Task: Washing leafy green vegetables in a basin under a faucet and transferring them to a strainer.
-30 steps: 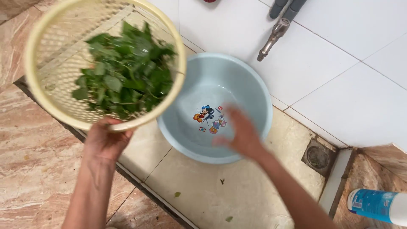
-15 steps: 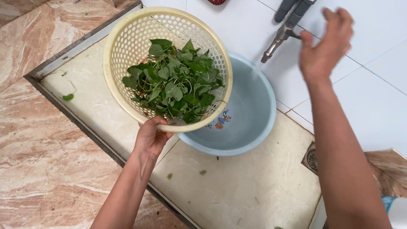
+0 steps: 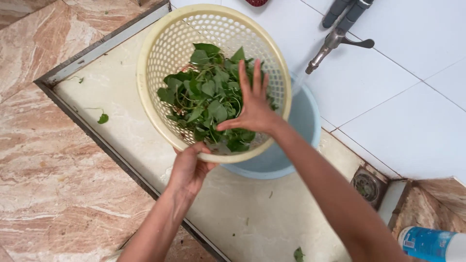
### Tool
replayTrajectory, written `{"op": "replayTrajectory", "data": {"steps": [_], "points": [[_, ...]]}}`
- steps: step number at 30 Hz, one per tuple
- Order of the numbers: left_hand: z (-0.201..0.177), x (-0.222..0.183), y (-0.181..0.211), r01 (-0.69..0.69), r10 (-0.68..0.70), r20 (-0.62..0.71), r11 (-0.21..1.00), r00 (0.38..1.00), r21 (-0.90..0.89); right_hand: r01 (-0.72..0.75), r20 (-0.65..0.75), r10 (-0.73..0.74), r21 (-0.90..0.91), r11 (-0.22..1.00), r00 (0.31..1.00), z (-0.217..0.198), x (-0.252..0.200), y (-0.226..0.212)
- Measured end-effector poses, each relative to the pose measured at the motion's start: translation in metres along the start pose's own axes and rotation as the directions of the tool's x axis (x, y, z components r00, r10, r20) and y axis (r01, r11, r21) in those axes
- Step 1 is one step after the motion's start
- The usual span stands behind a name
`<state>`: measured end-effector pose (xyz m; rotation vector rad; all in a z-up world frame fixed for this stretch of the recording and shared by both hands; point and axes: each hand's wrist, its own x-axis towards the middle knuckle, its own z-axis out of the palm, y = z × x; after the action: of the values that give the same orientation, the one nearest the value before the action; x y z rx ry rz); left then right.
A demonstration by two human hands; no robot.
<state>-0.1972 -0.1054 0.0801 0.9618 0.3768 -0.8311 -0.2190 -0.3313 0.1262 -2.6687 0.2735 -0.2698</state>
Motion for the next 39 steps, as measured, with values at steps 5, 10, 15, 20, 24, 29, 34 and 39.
{"op": "replayTrajectory", "data": {"steps": [5,10,15,20,24,29,34,39], "points": [[0.017,-0.034,-0.013,-0.024,0.023,0.012,0.996,1.0,0.087,-0.201,0.201,0.196,0.008,0.979,0.96,0.022,-0.002,-0.051],[0.027,-0.059,-0.007,-0.151,0.16,-0.039,0.973,0.986,0.177,-0.233,0.086,0.226,0.083,0.969,0.97,0.023,0.022,-0.038],[0.029,-0.066,0.004,-0.23,0.252,-0.057,0.94,0.966,0.253,-0.121,-0.209,0.167,0.218,0.968,0.963,0.053,0.041,0.018],[0.029,-0.062,-0.011,-0.466,0.509,-0.001,0.789,0.861,0.4,-0.008,-0.512,0.092,0.163,0.987,0.854,0.057,0.023,0.06],[0.037,-0.056,-0.011,-0.587,0.65,0.04,0.656,0.759,0.474,0.085,-0.615,0.083,0.238,0.968,0.784,0.019,-0.013,0.058],[0.04,-0.041,-0.012,-0.652,0.726,0.034,0.595,0.686,0.47,-0.078,-0.63,0.168,0.169,0.983,0.758,0.01,-0.091,0.091],[0.029,-0.034,-0.028,-0.661,0.744,0.029,0.573,0.667,0.485,-0.392,-0.36,0.394,0.079,0.916,0.846,0.026,-0.137,0.097],[0.029,-0.031,-0.029,-0.676,0.762,0.038,0.55,0.647,0.49,-0.655,0.273,0.815,-0.489,0.576,0.511,0.005,-0.11,0.063]]}}
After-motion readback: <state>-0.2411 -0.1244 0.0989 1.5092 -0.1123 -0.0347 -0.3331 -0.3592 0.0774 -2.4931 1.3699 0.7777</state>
